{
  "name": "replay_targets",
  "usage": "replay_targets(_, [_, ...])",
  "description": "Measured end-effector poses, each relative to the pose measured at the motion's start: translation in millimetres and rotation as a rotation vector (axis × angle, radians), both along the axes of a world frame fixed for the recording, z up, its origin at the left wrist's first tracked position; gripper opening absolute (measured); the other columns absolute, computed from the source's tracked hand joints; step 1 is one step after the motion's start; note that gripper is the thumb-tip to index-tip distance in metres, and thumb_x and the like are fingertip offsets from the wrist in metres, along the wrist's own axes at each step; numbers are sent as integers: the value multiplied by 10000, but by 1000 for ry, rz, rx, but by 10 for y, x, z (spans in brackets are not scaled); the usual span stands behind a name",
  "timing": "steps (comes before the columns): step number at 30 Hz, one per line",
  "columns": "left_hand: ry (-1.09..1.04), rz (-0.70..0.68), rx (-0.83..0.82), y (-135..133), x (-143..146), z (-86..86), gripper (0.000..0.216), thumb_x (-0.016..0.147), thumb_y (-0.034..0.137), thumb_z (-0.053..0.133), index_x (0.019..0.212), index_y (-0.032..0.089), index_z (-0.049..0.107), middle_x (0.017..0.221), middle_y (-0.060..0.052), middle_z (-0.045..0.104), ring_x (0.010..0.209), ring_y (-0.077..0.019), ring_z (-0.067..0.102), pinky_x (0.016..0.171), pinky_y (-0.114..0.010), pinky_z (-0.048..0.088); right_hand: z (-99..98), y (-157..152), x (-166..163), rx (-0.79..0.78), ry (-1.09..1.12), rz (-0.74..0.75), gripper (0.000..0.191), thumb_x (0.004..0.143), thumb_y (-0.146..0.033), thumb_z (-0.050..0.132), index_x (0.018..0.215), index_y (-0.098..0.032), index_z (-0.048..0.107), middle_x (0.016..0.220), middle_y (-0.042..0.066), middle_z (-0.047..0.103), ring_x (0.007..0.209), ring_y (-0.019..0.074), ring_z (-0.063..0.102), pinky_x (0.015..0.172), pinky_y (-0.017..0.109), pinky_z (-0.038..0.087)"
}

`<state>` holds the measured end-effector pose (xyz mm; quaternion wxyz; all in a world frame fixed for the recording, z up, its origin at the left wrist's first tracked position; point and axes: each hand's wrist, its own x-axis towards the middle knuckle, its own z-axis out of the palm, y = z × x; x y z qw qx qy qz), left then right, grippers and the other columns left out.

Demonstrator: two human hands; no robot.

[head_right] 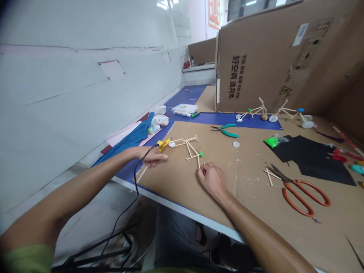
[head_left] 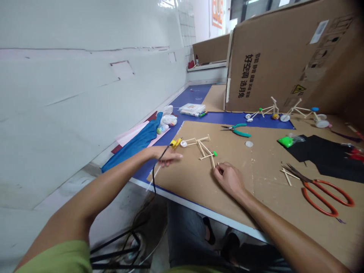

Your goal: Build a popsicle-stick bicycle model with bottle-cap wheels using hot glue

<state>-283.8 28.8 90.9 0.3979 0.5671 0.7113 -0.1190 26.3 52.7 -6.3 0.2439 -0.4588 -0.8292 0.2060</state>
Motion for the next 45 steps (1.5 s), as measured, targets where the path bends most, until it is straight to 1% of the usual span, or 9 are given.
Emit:
replay_targets(4, [-40, -106, 28, -213, 159, -137, 664, 818, 785, 438, 651, 158, 579, 675, -77, 684, 510, -138, 595, 549, -249, 481, 13, -3, 4, -8, -2, 4, 267, 894, -293, 521, 709, -212, 695, 818, 29, 710, 716, 170, 600, 616, 260, 309])
replay_targets(11, [-45, 2, 82, -626, 85, -268, 495, 877, 634, 440, 653, 197, 500, 590, -20, 600, 525, -151, 558, 546, -257, 434, 11, 2, 1, -1, -5, 6, 275, 897, -300, 516, 707, -211, 693, 810, 36, 703, 730, 176, 605, 614, 264, 306])
replay_targets(17, [239, 40, 443, -889, 302, -387, 480, 940, 574, 306, 746, 208, 548, 782, -51, 679, 754, -207, 629, 660, -283, 409, -8, -8, 1, 18, -2, 3, 258, 895, -286, 520, 723, -211, 696, 823, 36, 709, 725, 174, 607, 623, 259, 317])
replay_targets(22, [467, 69, 490, -875, 571, -534, 337, 902, 492, 437, 768, 210, 565, 810, -74, 690, 792, -238, 622, 624, -292, 345, -22, 5, 11, 23, 0, -2, 252, 894, -280, 523, 714, -207, 683, 797, 34, 698, 712, 170, 598, 629, 257, 323])
replay_targets(26, [496, 80, 494, -851, 571, -564, 321, 936, 383, 375, 738, 206, 556, 789, -81, 689, 787, -232, 627, 622, -296, 322, -18, 23, 32, 29, 13, 10, 258, 899, -265, 511, 715, -198, 681, 777, 42, 686, 727, 173, 600, 641, 257, 333])
replay_targets(30, [495, 119, 482, -817, 534, -593, 359, 943, 445, 375, 737, 210, 552, 820, -88, 701, 802, -247, 642, 609, -304, 322, -10, 31, 56, 30, -3, 3, 250, 897, -269, 518, 723, -203, 686, 785, 38, 684, 724, 173, 599, 633, 259, 325])
replay_targets(34, [557, 173, 626, -724, 575, -670, 381, 933, 534, 413, 979, 202, 593, 889, -107, 711, 835, -281, 662, 646, -322, 379, -9, 44, 68, 27, -12, -8, 246, 896, -272, 522, 728, -206, 690, 807, 35, 694, 746, 174, 606, 625, 260, 312])
replay_targets(38, [613, 119, 732, -616, 635, -736, 413, 962, 443, 409, 1245, 170, 535, 1024, -141, 713, 904, -294, 679, 727, -342, 434, -3, 60, 80, 18, -23, -12, 245, 897, -283, 526, 734, -207, 692, 791, 26, 690, 732, 169, 602, 622, 259, 306])
replay_targets(45, [635, 80, 780, -494, 558, -797, 346, 990, 357, 391, 1208, 211, 617, 1078, -126, 723, 963, -279, 681, 778, -343, 469, 11, 78, 97, 22, -17, -22, 257, 898, -279, 521, 724, -207, 696, 804, 31, 703, 740, 168, 601, 619, 261, 300])
